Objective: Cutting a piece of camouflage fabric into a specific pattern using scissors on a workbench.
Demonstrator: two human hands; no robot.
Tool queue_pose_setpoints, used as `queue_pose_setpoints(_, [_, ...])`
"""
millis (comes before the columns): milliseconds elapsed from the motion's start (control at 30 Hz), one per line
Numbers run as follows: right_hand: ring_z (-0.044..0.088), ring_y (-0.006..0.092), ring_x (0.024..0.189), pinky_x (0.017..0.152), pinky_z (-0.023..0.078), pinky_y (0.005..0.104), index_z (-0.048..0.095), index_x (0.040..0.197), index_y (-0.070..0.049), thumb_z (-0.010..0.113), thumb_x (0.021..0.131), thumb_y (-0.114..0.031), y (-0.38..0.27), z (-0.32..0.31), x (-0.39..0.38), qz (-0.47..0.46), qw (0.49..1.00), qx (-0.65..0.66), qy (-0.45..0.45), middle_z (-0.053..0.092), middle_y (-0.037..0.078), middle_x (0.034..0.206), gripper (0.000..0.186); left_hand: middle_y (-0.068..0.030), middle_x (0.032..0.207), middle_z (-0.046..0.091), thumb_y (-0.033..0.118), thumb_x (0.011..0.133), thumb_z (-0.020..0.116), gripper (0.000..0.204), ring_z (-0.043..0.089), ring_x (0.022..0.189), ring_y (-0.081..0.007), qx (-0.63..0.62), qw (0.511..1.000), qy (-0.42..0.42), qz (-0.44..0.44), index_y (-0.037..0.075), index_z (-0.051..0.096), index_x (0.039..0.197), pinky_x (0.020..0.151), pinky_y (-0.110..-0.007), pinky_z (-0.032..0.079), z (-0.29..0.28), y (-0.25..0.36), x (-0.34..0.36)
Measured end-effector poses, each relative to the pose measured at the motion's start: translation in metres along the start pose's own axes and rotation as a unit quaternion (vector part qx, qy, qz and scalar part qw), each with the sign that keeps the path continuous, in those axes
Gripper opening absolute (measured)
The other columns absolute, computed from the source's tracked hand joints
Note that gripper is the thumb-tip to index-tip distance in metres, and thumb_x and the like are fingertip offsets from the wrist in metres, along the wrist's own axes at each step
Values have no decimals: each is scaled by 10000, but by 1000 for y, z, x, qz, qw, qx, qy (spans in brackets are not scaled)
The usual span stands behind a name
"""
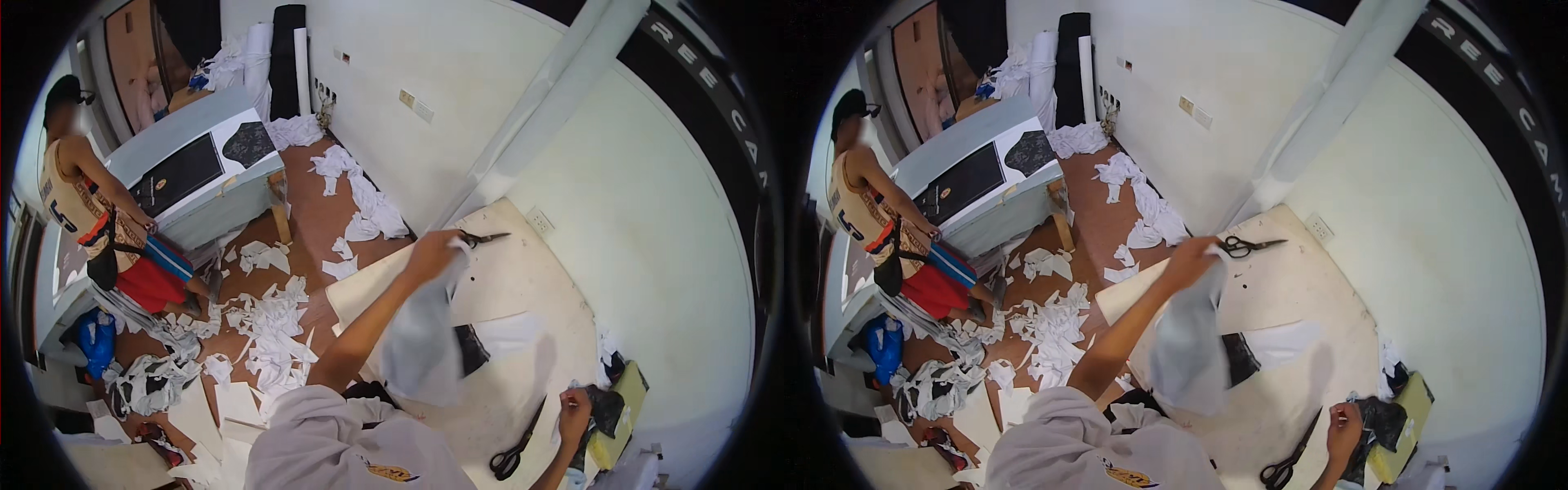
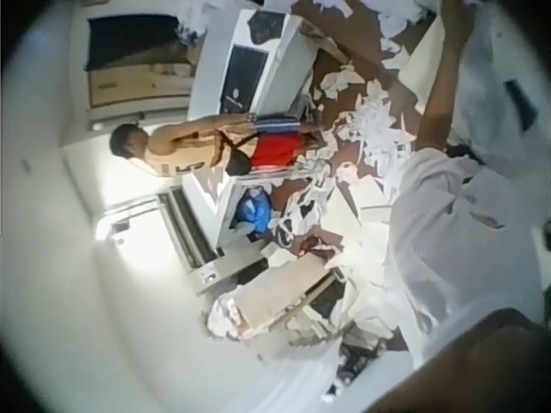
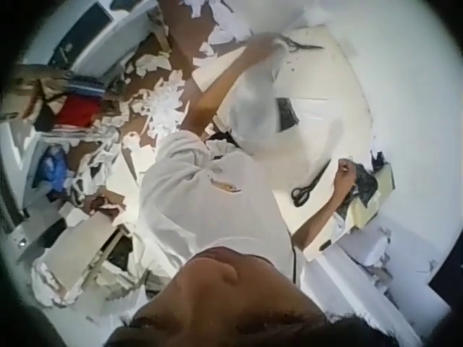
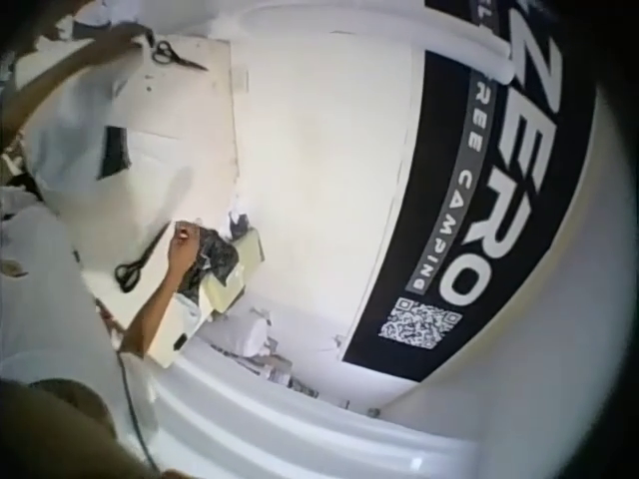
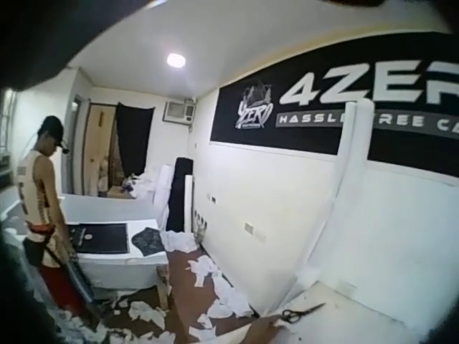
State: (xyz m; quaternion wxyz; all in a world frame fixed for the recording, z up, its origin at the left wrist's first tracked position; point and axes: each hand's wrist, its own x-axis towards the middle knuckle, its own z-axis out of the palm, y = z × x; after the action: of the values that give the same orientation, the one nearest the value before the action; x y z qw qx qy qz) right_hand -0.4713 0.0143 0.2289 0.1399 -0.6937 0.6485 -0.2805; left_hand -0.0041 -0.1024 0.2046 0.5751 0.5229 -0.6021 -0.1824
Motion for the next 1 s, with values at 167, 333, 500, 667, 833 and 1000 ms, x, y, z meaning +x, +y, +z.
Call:
queue_pose_setpoints(167, [608, 227, 1106, 924, 493, 332, 525, 1294, -53, 795, 700, 0, -69, 70, 14, -89, 967, 234, -38, 596, 104, 1265, 655, -93, 785, 696, 174, 686, 718, 285, 661, 724, -311, 84, 958, -257, 95, 115, 697, 964, 666, -429, 509, 20, 102, -14])
queue_pose_setpoints(333, [525, 234, 1214, 1053, 403, 376, 428, 1371, -4, 773, 737, 42, -117, 148, -22, -79, 925, 361, -84, 529, 130, 1345, 723, -78, 706, 647, 211, 628, 721, 269, 645, 663, -280, 14, 931, -296, 212, 118, 682, 876, 593, -407, 482, -4, 172, -37])
queue_pose_setpoints(500, [627, 187, 968, 886, 493, 325, 610, 1120, 40, 720, 794, 51, -90, 164, -49, -103, 958, 265, -40, 669, 98, 1034, 344, -73, 724, 642, 77, 669, 757, 229, 609, 619, -237, -176, 951, -128, 219, 96, 708, 892, 560, -312, 448, -60, 172, -41])
queue_pose_setpoints(667, [632, 169, 883, 805, 505, 312, 666, 1016, 24, 631, 879, -28, -38, 147, -47, -100, 957, 256, 95, 683, 102, 929, 151, -60, 801, 694, -7, 714, 735, 237, 655, 701, -185, -138, 976, -71, 156, 52, 715, 942, 640, -262, 479, -89, 127, -29])
queue_pose_setpoints(833, [634, 166, 873, 809, 505, 302, 686, 1028, 33, 624, 918, -89, 4, 95, 7, 24, 984, 117, 131, 703, 115, 944, 176, -52, 918, 719, -136, 719, 639, 310, 656, 869, -118, -39, 998, -32, -22, 5, 702, 987, 784, -273, 518, -59, 47, 2])
queue_pose_setpoints(1000, [657, 196, 930, 871, 511, 316, 681, 1034, 56, 598, 933, -34, -5, 26, 60, -140, 945, 101, 277, 706, 128, 1008, 159, -137, 997, 722, -96, 747, 598, 335, 683, 945, -269, -27, 998, 2, 60, -26, 686, 1063, 876, -359, 522, -36, 13, 0])
